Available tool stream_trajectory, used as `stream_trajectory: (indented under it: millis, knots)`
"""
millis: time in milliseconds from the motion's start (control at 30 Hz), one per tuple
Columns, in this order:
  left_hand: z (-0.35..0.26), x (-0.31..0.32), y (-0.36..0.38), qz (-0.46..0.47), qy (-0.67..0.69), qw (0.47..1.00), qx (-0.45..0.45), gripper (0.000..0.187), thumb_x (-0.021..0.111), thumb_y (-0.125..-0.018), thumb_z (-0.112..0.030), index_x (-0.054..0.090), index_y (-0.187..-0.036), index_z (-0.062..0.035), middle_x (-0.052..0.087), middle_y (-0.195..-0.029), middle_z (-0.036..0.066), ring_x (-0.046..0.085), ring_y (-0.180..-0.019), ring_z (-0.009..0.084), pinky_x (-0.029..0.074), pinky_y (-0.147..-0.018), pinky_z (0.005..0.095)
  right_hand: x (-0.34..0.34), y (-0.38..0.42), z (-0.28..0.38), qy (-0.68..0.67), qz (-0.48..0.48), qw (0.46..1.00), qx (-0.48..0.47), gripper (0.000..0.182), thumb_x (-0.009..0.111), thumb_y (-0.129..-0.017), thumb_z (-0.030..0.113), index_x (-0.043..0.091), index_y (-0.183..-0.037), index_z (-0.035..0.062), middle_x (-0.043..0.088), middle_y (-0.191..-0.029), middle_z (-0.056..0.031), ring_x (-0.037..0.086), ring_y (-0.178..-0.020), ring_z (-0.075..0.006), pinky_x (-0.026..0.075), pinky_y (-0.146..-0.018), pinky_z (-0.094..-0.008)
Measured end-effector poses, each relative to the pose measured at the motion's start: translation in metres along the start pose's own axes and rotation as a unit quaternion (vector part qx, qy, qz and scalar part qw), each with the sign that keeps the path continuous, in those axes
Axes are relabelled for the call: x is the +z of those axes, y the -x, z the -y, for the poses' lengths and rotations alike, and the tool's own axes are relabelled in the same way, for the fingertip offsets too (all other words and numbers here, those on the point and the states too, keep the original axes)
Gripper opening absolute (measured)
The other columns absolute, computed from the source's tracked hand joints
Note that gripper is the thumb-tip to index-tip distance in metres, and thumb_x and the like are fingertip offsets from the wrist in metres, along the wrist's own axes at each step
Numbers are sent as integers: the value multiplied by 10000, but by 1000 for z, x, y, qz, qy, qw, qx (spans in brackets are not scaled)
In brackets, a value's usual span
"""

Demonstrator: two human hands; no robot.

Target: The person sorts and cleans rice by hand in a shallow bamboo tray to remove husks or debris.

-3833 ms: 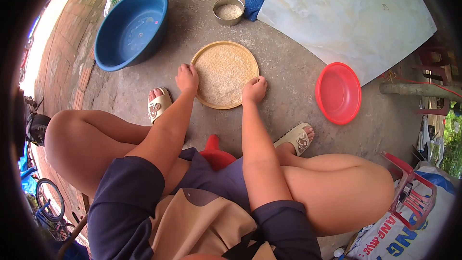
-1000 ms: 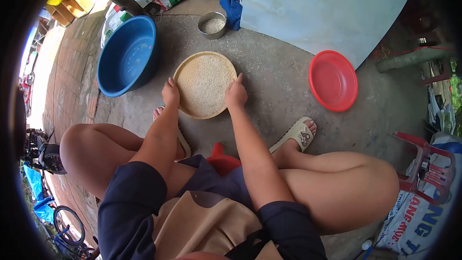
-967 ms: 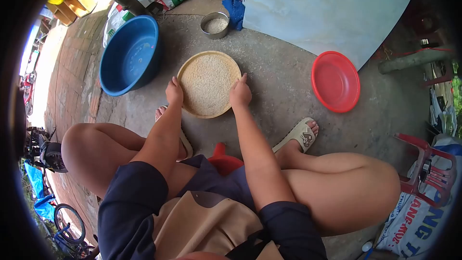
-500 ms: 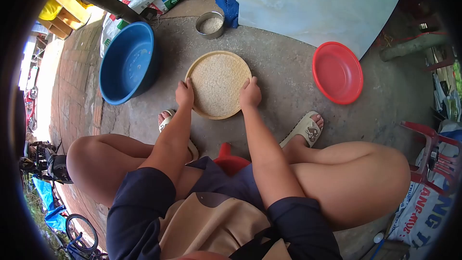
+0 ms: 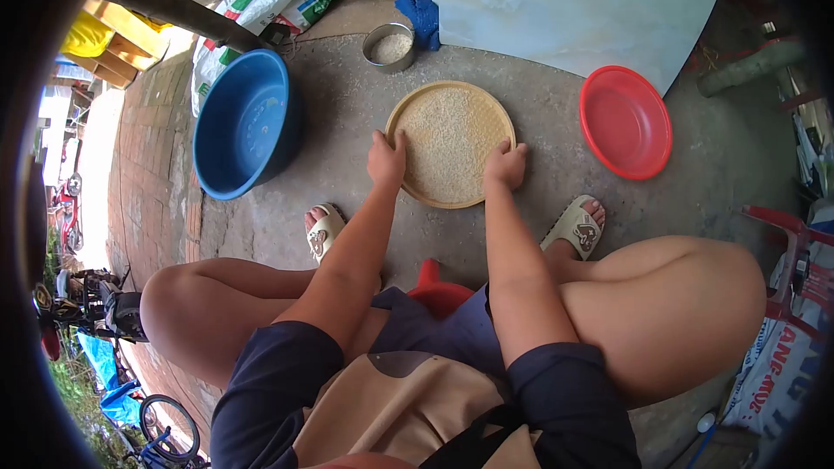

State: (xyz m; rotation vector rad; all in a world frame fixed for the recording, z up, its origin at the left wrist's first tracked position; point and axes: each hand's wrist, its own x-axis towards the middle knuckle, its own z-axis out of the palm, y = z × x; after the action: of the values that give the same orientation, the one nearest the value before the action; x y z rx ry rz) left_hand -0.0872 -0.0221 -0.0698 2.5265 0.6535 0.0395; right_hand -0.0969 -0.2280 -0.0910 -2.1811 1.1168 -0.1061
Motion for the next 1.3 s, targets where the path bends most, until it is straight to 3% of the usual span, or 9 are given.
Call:
stream_trajectory:
  millis: [167,267,467,600,800,967,1100,1200,1300]
  knots:
    - [79,-25,-15,-20,-28,995,-89,366,430,-909,-403,497,-961,-47,648,-857,197,629,-817,382,486,-700,482,24,53,20,-22,147,970,-191,518,631,-812,311,400,-1199,55,515,-1182,-186,554,-1025,-381,471,-834,-442]
    - [96,-31,-16,-38,-24,990,-130,417,450,-895,-445,503,-998,-45,641,-887,215,615,-855,401,476,-727,479,32,60,21,-27,163,953,-255,619,701,-746,342,402,-1214,68,531,-1160,-171,542,-1044,-360,456,-851,-424]
    - [38,1,8,-17,-9,999,-31,463,575,-832,-455,458,-957,-25,588,-954,220,595,-888,392,476,-739,473,18,9,1,-24,-2,994,-109,377,578,-838,382,557,-940,20,605,-960,-182,586,-898,-364,464,-758,-445]
    - [12,11,25,-35,31,999,0,409,557,-849,-399,440,-967,-25,568,-974,224,586,-867,411,471,-732,485,-3,2,3,-7,-25,998,-57,416,585,-832,410,531,-989,29,565,-1045,-165,565,-962,-350,470,-784,-446]
    - [74,-15,-12,-62,-25,996,-54,289,423,-923,-303,481,-956,-22,593,-960,206,599,-855,388,479,-718,478,9,54,22,10,123,962,-242,841,775,-661,405,329,-1286,62,452,-1191,-188,548,-1032,-379,491,-831,-439]
    - [73,-16,-10,-43,-44,996,-62,334,449,-905,-342,470,-981,-17,589,-971,208,600,-857,399,483,-723,481,20,43,16,-50,111,960,-253,739,762,-685,334,386,-1274,93,473,-1202,-178,539,-1054,-368,473,-857,-435]
    - [10,0,18,16,-7,1000,21,536,587,-813,-468,414,-1019,-4,527,-1050,214,585,-914,400,488,-751,474,3,-1,0,-33,10,996,-87,371,613,-829,325,506,-1080,73,527,-1109,-159,563,-979,-348,466,-813,-435]
    - [-14,5,32,38,5,996,83,607,620,-785,-494,390,-1057,-2,507,-1079,203,586,-915,400,491,-758,460,-20,-7,-1,-14,-34,999,-26,449,618,-820,386,488,-1075,40,514,-1108,-172,558,-979,-366,471,-808,-452]
    - [-2,2,20,15,22,996,85,564,598,-813,-463,397,-1070,-3,509,-1081,201,586,-911,400,488,-755,461,-20,14,4,24,-22,996,-77,581,656,-774,457,449,-1115,34,489,-1097,-183,566,-964,-366,493,-786,-443]
